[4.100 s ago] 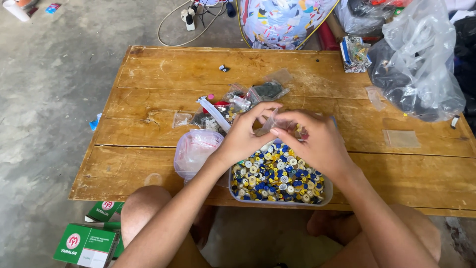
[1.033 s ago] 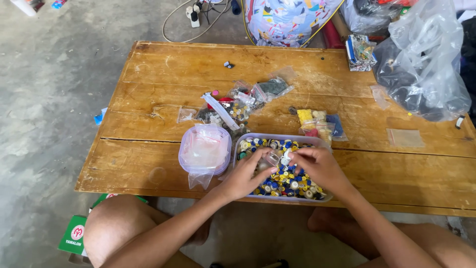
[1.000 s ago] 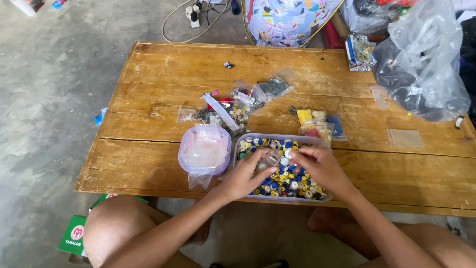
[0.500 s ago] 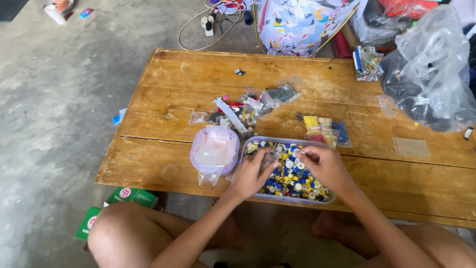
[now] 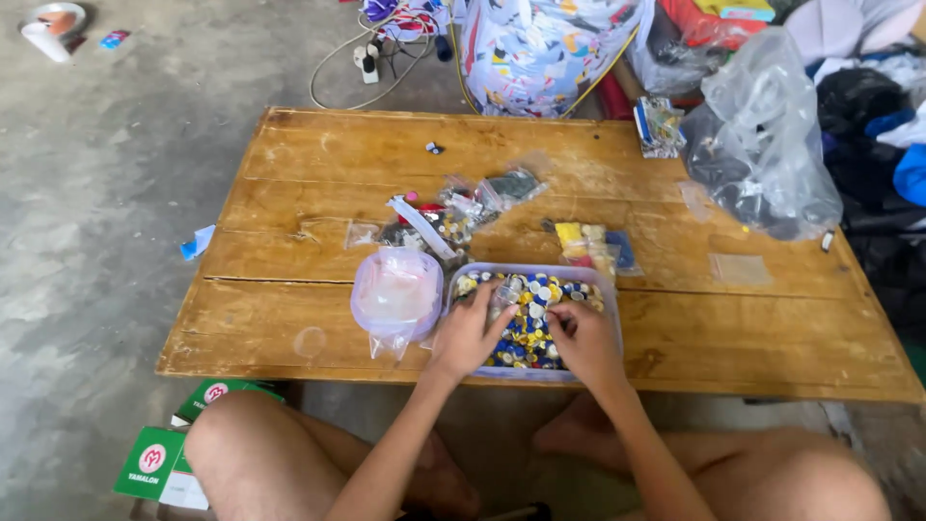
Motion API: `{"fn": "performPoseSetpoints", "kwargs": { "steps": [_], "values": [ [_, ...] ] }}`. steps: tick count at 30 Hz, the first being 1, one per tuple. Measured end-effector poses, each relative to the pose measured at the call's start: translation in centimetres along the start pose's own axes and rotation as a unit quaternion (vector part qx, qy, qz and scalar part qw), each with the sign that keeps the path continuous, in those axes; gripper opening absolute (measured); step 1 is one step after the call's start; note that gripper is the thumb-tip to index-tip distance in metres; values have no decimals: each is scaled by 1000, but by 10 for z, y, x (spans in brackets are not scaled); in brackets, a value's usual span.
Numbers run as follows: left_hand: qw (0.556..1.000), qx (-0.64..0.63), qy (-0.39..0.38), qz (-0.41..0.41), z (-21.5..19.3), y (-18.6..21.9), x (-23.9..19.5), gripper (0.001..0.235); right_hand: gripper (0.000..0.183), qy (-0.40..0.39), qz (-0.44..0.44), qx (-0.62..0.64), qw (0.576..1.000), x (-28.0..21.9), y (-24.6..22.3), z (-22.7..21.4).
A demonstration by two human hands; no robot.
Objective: The person sits on the floor and sorts small buttons from a plastic container into a small plastic bag. They pick up buttons with their right hand and place them into the bag held by the left hand, repeating this process for several buttons.
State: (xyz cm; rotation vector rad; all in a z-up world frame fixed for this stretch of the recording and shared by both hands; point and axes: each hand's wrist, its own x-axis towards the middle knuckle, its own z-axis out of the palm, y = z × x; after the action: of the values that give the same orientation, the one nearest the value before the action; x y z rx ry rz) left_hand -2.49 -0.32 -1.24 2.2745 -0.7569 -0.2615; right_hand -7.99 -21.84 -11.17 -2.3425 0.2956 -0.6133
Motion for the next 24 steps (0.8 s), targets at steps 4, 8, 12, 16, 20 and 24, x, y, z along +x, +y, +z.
{"fn": "performPoseSetpoints", "kwargs": {
  "steps": [4,8,12,16,20,24],
  "values": [
    [1000,12,16,-13,2,0,-3,47,9,10,-2,32,999,1,-9,-9],
    [999,25,10,-22,0,1,-2,47,11,-2,-14,2,1000,0,-19,-14],
    [999,1,22,-25,4,3,0,45,10,-15,-21,17,1000,2,-30,-17],
    [999,2,24,-25,4,-2,5,45,9,-14,12,3,1000,5,-33,-17],
    [999,-26,31,-35,4,2,-2,47,8,-30,23,-3,999,-4,-29,-9],
    [996,-35,59,-48,8,1,3,50,6,-17,13,-31,999,0,-36,-12]
  ]
}}
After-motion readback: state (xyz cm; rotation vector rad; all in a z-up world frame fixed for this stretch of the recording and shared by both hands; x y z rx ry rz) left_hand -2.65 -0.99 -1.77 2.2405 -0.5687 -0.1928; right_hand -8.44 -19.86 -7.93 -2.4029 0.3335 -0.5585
